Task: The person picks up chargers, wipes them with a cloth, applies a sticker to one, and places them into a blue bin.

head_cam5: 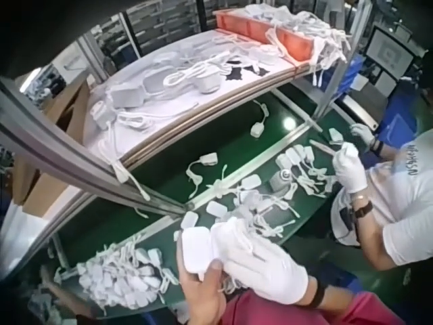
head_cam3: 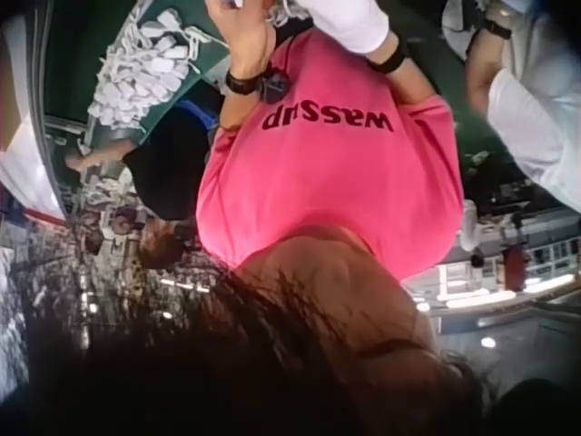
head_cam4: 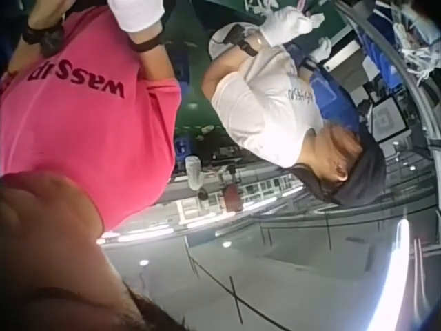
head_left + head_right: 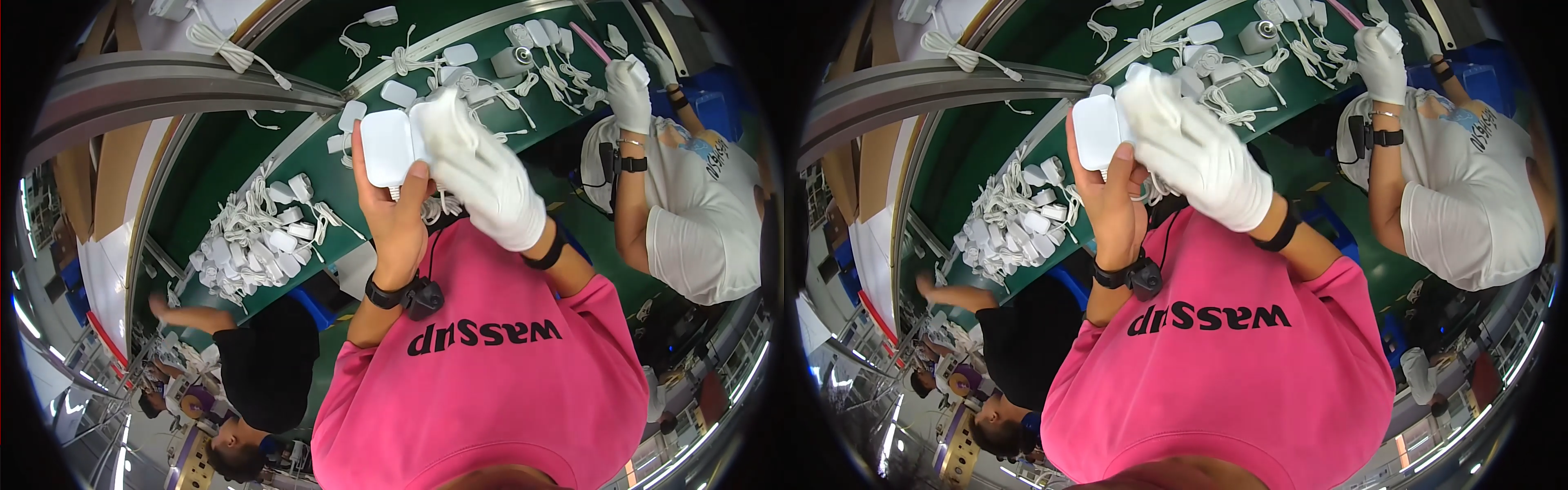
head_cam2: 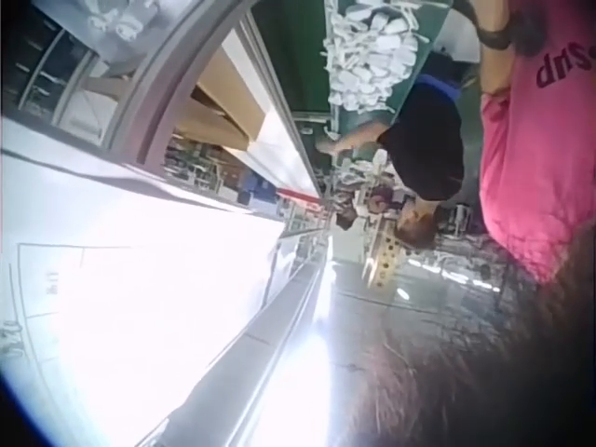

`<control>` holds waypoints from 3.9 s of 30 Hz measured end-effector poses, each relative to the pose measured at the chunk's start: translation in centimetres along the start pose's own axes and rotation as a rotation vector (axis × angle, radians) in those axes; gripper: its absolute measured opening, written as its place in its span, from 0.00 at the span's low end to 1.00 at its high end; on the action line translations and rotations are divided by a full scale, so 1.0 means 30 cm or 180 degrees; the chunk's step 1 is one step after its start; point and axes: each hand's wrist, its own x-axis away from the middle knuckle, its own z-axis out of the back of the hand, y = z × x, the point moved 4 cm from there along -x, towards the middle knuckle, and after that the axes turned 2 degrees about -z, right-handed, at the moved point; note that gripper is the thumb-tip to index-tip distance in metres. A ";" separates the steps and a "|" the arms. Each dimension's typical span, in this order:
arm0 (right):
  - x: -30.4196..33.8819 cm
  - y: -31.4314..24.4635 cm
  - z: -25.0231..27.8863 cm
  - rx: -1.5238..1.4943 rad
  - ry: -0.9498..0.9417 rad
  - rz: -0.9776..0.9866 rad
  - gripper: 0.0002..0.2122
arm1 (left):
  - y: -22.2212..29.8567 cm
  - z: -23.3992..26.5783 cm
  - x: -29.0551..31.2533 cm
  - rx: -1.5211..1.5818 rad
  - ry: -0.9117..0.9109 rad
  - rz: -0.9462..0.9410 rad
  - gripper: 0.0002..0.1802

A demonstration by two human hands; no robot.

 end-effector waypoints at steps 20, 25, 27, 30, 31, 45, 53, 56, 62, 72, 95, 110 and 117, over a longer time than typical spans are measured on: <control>0.023 0.098 -0.006 -0.1018 0.0738 -0.0882 0.12 | 0.089 -0.011 0.025 0.0239 0.0137 -0.0337 0.44; -0.005 0.053 0.030 -0.1034 0.1226 -0.0767 0.13 | 0.086 0.003 0.025 0.0163 0.0100 -0.0417 0.46; -0.013 0.033 0.023 -0.0830 0.1247 -0.0432 0.12 | 0.093 -0.002 0.030 0.0082 0.0094 -0.0518 0.47; -0.026 0.003 -0.029 -0.1195 0.0685 -0.0714 0.11 | 0.085 0.009 0.037 -0.0349 0.0093 -0.0553 0.47; -0.029 -0.007 -0.026 -0.1207 0.0674 -0.0704 0.11 | 0.083 0.014 0.037 -0.0560 0.0098 -0.0566 0.47; -0.155 -0.177 -0.035 0.0427 -0.0622 0.0966 0.16 | 0.102 0.008 0.061 -0.1490 -0.0561 -0.1382 0.45; -0.162 -0.067 0.027 -0.0284 -0.0372 -0.0171 0.14 | 0.074 0.030 0.088 -0.1156 -0.0321 -0.1126 0.46; -0.106 -0.043 0.011 -0.1449 0.0120 -0.1107 0.13 | 0.065 0.044 0.085 -0.0811 -0.0221 -0.1089 0.47; -0.044 -0.042 -0.039 -0.1967 0.0787 -0.0928 0.14 | 0.052 0.044 0.051 -0.1108 -0.0715 -0.1344 0.45; -0.030 -0.104 -0.017 -0.1885 0.0766 -0.0748 0.16 | 0.084 0.025 0.016 -0.1295 -0.1248 -0.2446 0.34; -0.002 0.007 -0.027 -0.1509 -0.0256 -0.1451 0.17 | 0.098 0.095 0.029 -0.0514 -0.1093 -0.1584 0.40; -0.145 -0.126 0.012 -0.1006 0.0830 0.0321 0.11 | -0.011 0.084 0.033 0.3137 -0.2006 0.0912 0.47; -0.128 -0.280 -0.077 -0.0178 -0.0627 0.1321 0.14 | -0.105 0.183 0.020 0.2346 -0.0401 0.1144 0.44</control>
